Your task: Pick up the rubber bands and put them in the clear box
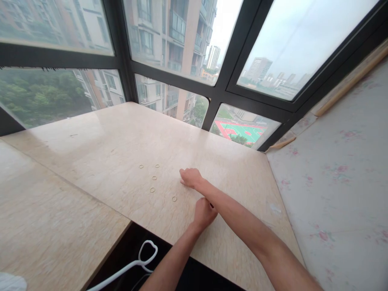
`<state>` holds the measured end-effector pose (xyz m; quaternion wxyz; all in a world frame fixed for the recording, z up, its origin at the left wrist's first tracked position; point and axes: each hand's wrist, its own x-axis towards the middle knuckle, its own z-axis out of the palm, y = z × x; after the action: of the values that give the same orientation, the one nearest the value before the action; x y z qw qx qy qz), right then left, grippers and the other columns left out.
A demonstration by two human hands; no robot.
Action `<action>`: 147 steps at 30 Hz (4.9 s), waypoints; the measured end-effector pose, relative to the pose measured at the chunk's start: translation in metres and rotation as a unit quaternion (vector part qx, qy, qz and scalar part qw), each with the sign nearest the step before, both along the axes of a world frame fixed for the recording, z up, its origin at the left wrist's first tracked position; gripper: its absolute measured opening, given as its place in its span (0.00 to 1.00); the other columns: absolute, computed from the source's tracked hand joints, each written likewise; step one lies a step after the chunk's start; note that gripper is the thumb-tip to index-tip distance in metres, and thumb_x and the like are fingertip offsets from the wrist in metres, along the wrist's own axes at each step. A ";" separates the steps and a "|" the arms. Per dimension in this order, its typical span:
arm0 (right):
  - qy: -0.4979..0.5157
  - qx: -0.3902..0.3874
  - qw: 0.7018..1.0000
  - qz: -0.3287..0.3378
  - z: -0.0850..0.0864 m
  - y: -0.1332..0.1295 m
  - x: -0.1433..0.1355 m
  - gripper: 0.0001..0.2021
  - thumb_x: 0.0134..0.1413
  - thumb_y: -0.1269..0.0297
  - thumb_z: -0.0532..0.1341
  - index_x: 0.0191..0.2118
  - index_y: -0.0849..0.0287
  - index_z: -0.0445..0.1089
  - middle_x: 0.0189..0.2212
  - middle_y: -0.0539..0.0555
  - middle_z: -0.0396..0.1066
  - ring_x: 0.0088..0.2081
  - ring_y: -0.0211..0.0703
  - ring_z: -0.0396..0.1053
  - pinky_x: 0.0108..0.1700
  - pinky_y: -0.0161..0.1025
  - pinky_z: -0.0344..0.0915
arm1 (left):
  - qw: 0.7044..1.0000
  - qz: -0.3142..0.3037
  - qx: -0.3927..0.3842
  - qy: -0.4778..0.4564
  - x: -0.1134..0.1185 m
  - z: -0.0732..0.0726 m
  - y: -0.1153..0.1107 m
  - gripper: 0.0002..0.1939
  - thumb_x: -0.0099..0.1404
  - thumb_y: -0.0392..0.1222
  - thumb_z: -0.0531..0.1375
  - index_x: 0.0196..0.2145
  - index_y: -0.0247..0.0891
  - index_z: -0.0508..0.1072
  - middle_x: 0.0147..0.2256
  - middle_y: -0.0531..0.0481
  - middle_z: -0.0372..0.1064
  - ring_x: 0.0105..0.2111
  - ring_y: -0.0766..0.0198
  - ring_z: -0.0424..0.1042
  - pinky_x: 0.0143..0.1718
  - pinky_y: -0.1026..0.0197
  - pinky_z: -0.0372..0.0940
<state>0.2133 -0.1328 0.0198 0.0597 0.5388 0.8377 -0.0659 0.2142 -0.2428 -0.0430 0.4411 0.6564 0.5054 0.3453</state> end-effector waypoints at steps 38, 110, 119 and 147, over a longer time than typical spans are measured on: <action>0.597 0.102 0.612 -0.509 -0.007 -0.261 0.246 0.18 0.43 0.49 0.68 0.29 0.63 0.75 0.09 0.43 0.57 0.11 0.29 0.49 0.10 0.27 0.45 | 0.991 -0.019 0.121 0.056 0.002 0.009 -0.001 0.15 0.60 0.45 0.54 0.20 0.39 0.54 0.18 0.59 0.52 0.20 0.70 0.54 0.24 0.66 0.51; 0.162 0.280 0.884 -0.336 -0.078 -0.327 0.204 0.30 0.63 0.42 0.45 0.32 0.55 0.79 0.26 0.53 0.78 0.23 0.46 0.75 0.22 0.34 0.63 | 0.936 -0.010 0.081 0.341 -0.146 0.051 0.029 0.14 0.55 0.44 0.59 0.40 0.37 0.70 0.36 0.47 0.69 0.33 0.60 0.69 0.33 0.60 0.61; 0.119 0.320 0.887 -0.311 -0.081 -0.328 0.202 0.30 0.65 0.45 0.45 0.31 0.57 0.79 0.22 0.53 0.76 0.19 0.44 0.73 0.21 0.35 0.60 | 0.866 -0.123 0.096 0.475 -0.143 0.061 0.032 0.08 0.58 0.38 0.54 0.30 0.37 0.73 0.36 0.45 0.71 0.32 0.57 0.71 0.30 0.60 0.59; 0.194 0.330 0.861 -0.335 -0.075 -0.322 0.193 0.22 0.65 0.56 0.50 0.30 0.60 0.77 0.14 0.50 0.68 0.16 0.35 0.64 0.23 0.33 0.51 | 0.964 -0.215 0.082 0.130 0.006 0.096 0.002 0.03 0.53 0.36 0.58 0.24 0.36 0.70 0.20 0.55 0.66 0.20 0.71 0.61 0.21 0.68 0.53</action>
<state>0.4060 -0.4544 -0.0547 -0.3113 0.7517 0.5736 0.0951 0.2206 -0.2410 0.0527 0.3806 0.8227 0.3750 0.1942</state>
